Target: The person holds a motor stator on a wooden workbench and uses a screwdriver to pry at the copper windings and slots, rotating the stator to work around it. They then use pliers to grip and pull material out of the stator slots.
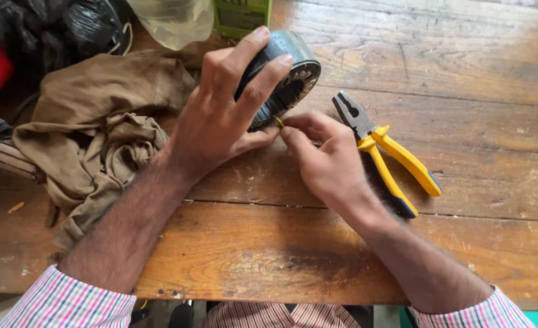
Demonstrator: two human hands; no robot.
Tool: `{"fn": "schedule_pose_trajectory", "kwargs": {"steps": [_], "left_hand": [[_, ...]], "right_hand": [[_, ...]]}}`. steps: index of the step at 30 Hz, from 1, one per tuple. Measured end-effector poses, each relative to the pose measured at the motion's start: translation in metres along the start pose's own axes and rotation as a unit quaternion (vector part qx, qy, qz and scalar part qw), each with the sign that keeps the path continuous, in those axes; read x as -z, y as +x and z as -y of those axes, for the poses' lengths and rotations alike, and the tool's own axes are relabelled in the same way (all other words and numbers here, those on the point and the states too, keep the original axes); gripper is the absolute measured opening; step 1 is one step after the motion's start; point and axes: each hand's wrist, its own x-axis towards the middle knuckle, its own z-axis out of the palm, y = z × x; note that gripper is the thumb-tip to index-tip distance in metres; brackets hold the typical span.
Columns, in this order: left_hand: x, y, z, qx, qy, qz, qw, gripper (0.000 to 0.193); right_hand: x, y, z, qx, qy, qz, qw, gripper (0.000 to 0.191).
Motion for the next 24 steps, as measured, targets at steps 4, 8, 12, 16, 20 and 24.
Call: {"fn": "schedule_pose_trajectory", "kwargs": {"steps": [4, 8, 12, 16, 20, 24], "left_hand": [[0.007, -0.002, -0.002, 0.0, 0.01, 0.019, 1.0, 0.103], [0.008, 0.001, -0.001, 0.004, -0.008, 0.021, 1.0, 0.103], [0.004, 0.002, 0.0, 0.007, -0.023, 0.016, 1.0, 0.095], [0.003, 0.001, -0.004, 0.021, -0.001, 0.012, 1.0, 0.085], [0.004, 0.0, -0.006, 0.024, 0.004, 0.017, 1.0, 0.086], [0.004, 0.002, -0.008, 0.024, 0.001, 0.019, 1.0, 0.088]], "right_hand": [[0.008, 0.007, 0.001, -0.209, 0.223, 0.043, 0.951, 0.018], [0.011, 0.006, 0.004, -0.219, 0.194, 0.061, 0.954, 0.021], [0.014, 0.006, 0.008, -0.166, 0.095, 0.069, 0.979, 0.023], [0.016, 0.005, 0.009, -0.045, -0.05, 0.074, 0.995, 0.025], [0.019, 0.005, 0.011, -0.123, 0.054, 0.075, 0.988, 0.029], [0.024, 0.004, 0.016, -0.181, 0.102, 0.076, 0.975, 0.033]]}}
